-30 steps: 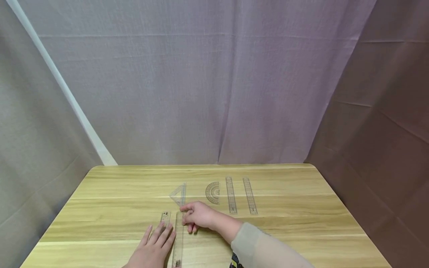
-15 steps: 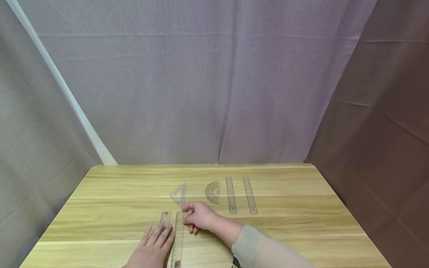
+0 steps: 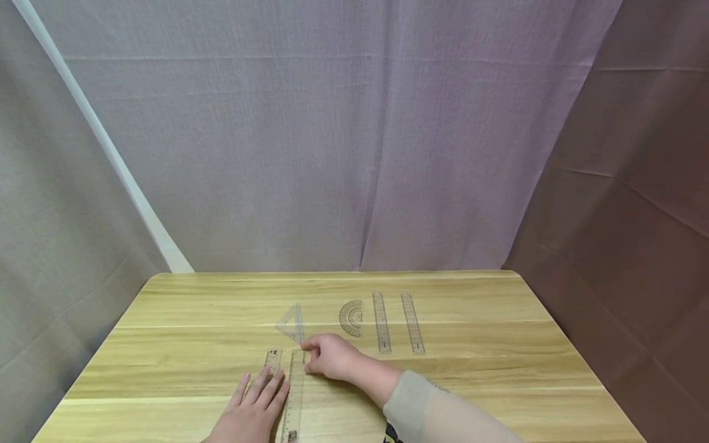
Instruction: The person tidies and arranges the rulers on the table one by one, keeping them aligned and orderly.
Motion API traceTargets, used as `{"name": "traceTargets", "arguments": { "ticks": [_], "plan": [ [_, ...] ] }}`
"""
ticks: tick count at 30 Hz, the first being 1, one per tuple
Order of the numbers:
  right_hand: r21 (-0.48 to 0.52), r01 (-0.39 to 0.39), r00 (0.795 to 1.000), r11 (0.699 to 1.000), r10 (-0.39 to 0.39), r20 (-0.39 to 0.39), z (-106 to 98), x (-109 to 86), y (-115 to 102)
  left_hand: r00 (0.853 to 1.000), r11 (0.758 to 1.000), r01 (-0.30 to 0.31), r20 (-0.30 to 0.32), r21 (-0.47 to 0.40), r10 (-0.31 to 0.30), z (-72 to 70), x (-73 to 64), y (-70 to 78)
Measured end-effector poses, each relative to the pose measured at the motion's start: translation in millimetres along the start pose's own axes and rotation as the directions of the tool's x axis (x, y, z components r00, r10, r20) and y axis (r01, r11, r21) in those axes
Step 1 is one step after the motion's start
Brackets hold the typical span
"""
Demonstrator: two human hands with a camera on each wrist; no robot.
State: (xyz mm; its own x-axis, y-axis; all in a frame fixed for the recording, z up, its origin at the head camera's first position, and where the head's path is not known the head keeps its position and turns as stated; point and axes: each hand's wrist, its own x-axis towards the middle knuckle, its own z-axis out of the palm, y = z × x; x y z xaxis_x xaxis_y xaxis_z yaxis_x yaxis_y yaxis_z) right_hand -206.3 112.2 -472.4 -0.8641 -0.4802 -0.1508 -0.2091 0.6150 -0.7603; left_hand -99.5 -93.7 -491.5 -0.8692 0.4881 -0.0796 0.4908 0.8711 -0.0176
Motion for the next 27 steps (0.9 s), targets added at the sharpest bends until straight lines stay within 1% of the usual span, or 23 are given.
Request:
{"name": "traceTargets", "arguments": {
  "ticks": [6,11,16,19,23,27],
  "plan": [
    [-0.061,0.026,0.999,0.998,-0.027,-0.026,2.0,-0.1,4.7,1.0,1.0,0.001,0.001,-0.009,-0.001,0.3,0.3,0.4],
    [-0.089,0.033,0.999,0.995,-0.036,-0.037,2.7,-1.8,4.6,1.0,1.0,0.001,0.002,-0.015,-0.001,0.5,-0.1,0.8],
    [-0.114,0.035,0.998,0.993,-0.04,-0.04,3.0,-4.1,1.2,1.0,1.0,-0.007,-0.009,-0.02,0.007,0.1,-1.8,0.5],
    [-0.146,0.038,0.998,0.989,-0.044,-0.037,3.5,-4.8,-0.1,1.0,0.999,-0.012,-0.011,-0.032,0.012,-0.5,-2.1,-0.2],
    [-0.191,0.042,0.998,0.981,-0.05,-0.033,3.9,-4.5,-0.7,1.0,0.999,-0.012,0.0,-0.033,0.012,-0.8,-1.5,-1.4],
    [-0.227,0.043,0.998,0.973,-0.052,-0.031,4.0,-3.6,0.4,1.0,1.0,-0.011,0.011,-0.017,0.011,-1.0,-0.5,-2.0]
  ]
}}
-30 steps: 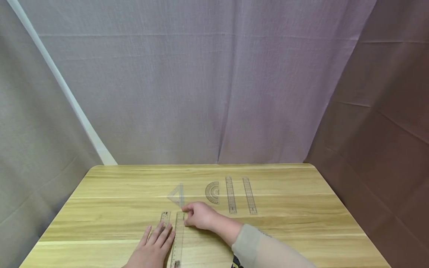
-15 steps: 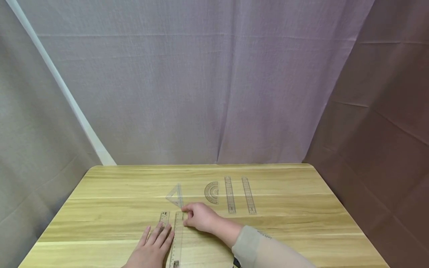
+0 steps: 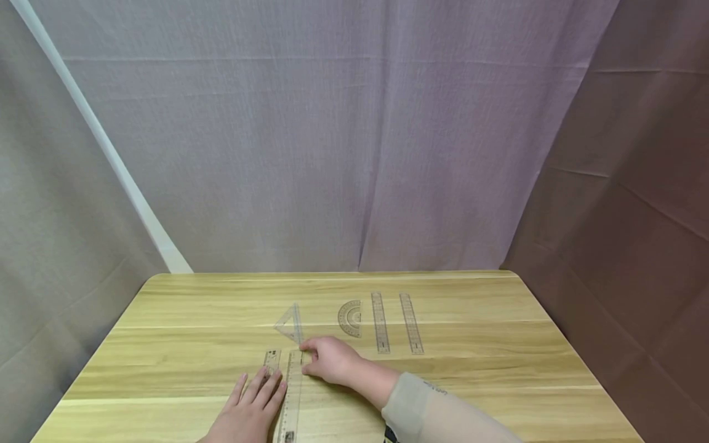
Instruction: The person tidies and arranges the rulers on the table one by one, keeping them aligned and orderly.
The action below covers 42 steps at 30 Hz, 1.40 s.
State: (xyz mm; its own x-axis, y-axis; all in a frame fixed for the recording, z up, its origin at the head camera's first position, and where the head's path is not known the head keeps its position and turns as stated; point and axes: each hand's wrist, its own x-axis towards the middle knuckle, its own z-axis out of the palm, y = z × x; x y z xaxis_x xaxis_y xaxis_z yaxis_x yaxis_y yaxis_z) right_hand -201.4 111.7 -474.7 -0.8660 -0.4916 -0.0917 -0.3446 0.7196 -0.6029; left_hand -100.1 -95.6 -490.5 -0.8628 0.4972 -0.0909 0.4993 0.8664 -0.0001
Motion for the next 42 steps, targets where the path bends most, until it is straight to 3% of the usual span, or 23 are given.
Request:
{"name": "traceTargets", "arguments": {
  "ticks": [13,27,42],
  "plan": [
    [-0.06,-0.034,0.999,0.998,0.032,-0.031,2.6,-0.3,-0.6,1.0,0.999,-0.008,-0.013,-0.031,0.008,0.2,-0.3,0.6],
    [-0.055,-0.043,0.996,0.998,0.039,-0.086,4.2,-2.5,-3.7,1.0,1.0,0.0,-0.023,-0.006,0.0,-0.7,0.5,2.8],
    [-0.052,-0.041,0.996,0.998,0.037,-0.084,5.3,-1.8,-2.7,1.0,1.0,0.023,-0.019,0.006,-0.023,-1.3,2.2,5.2]
  ]
}}
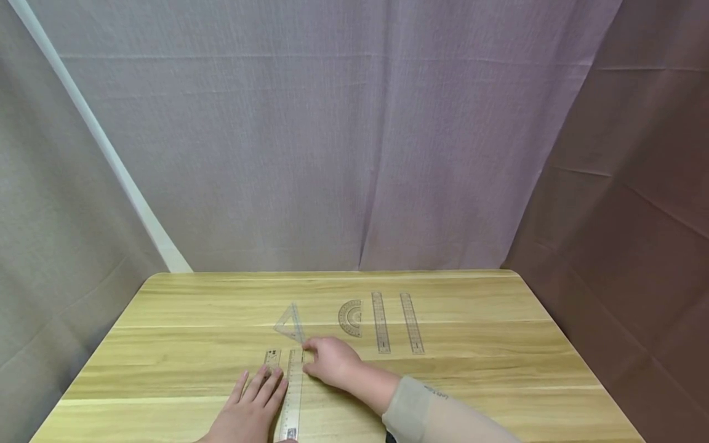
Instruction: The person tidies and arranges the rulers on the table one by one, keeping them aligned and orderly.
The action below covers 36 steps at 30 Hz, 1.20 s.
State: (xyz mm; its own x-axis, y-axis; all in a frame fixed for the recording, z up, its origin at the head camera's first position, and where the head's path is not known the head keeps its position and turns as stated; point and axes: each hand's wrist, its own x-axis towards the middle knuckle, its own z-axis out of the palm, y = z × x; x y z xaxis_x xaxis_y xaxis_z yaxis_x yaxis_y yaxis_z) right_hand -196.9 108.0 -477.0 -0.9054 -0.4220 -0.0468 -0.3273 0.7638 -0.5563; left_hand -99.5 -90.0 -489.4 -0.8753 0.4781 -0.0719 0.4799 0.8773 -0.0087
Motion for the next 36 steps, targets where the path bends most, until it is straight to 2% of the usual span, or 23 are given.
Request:
{"name": "traceTargets", "arguments": {
  "ticks": [10,18,25,32,36],
  "plan": [
    [-0.007,-0.001,1.0,1.0,0.001,0.001,-1,-2.8,-1,1.0,1.0,0.0,-0.016,0.004,0.0,-0.6,-0.1,1.4],
    [-0.005,-0.002,1.0,1.0,0.003,0.004,-1,-3.7,0,1.0,1.0,0.002,-0.003,-0.024,-0.002,-2.0,-0.9,2.7],
    [0.013,-0.003,1.0,1.0,0.003,0.003,-2,-5.1,2,0.998,1.0,-0.004,-0.063,-0.017,0.003,-3.9,0.5,2.9],
    [0.063,0.031,0.999,0.998,-0.029,-0.027,-3,-7.8,4,0.993,0.987,0.0,-0.121,-0.159,-0.019,-13.2,4.9,0.2],
    [0.091,0.039,0.998,0.995,-0.035,-0.044,-4,-10.3,6,0.987,0.984,-0.016,-0.159,-0.179,-0.013,-19.7,5.4,0.0]
  ]
}}
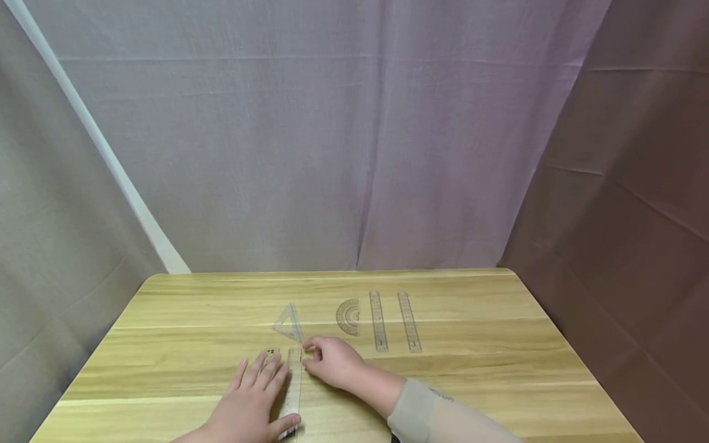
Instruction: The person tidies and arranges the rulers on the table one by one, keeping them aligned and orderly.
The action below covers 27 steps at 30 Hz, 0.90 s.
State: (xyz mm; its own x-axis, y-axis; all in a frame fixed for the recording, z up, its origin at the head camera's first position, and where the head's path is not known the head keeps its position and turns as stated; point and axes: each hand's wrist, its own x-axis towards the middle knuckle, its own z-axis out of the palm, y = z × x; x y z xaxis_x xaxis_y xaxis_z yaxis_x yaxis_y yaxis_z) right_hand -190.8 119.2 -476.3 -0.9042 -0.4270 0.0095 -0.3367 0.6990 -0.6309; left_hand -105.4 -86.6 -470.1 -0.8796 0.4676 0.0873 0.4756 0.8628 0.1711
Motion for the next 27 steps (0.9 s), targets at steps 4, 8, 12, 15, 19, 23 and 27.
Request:
{"name": "traceTargets", "arguments": {
  "ticks": [4,8,12,15,19,23,27],
  "plan": [
    [0.025,0.02,1.0,0.999,-0.019,-0.025,-3,-3.6,2,1.0,1.0,0.001,0.001,0.004,-0.001,-3.7,2.8,1.4],
    [0.023,0.074,0.996,0.997,-0.072,-0.059,-7,-8.7,6,1.0,1.0,0.015,-0.015,-0.008,-0.016,-3.9,7.1,1.6],
    [-0.023,0.108,0.991,0.994,-0.109,-0.077,-14,-17.2,10,0.999,1.0,0.026,-0.031,-0.011,-0.026,-5.0,11.4,1.8],
    [-0.069,0.122,0.988,0.99,-0.128,-0.084,-19,-24.9,12,0.999,1.0,0.025,-0.025,-0.009,-0.025,-6.8,14.4,1.4],
    [-0.139,0.137,0.983,0.981,-0.151,-0.101,-25,-35.4,16,0.999,1.0,0.02,-0.033,-0.007,-0.02,-9.7,16.4,0.8],
    [-0.215,0.131,0.977,0.968,-0.163,-0.136,-29,-44.3,21,0.999,0.999,0.032,-0.044,-0.011,-0.032,-10.5,17.6,0.1],
    [-0.255,0.116,0.975,0.96,-0.159,-0.156,-34,-52.3,25,0.998,0.999,0.044,-0.039,-0.007,-0.044,-10.2,18.5,-0.4]
  ]
}}
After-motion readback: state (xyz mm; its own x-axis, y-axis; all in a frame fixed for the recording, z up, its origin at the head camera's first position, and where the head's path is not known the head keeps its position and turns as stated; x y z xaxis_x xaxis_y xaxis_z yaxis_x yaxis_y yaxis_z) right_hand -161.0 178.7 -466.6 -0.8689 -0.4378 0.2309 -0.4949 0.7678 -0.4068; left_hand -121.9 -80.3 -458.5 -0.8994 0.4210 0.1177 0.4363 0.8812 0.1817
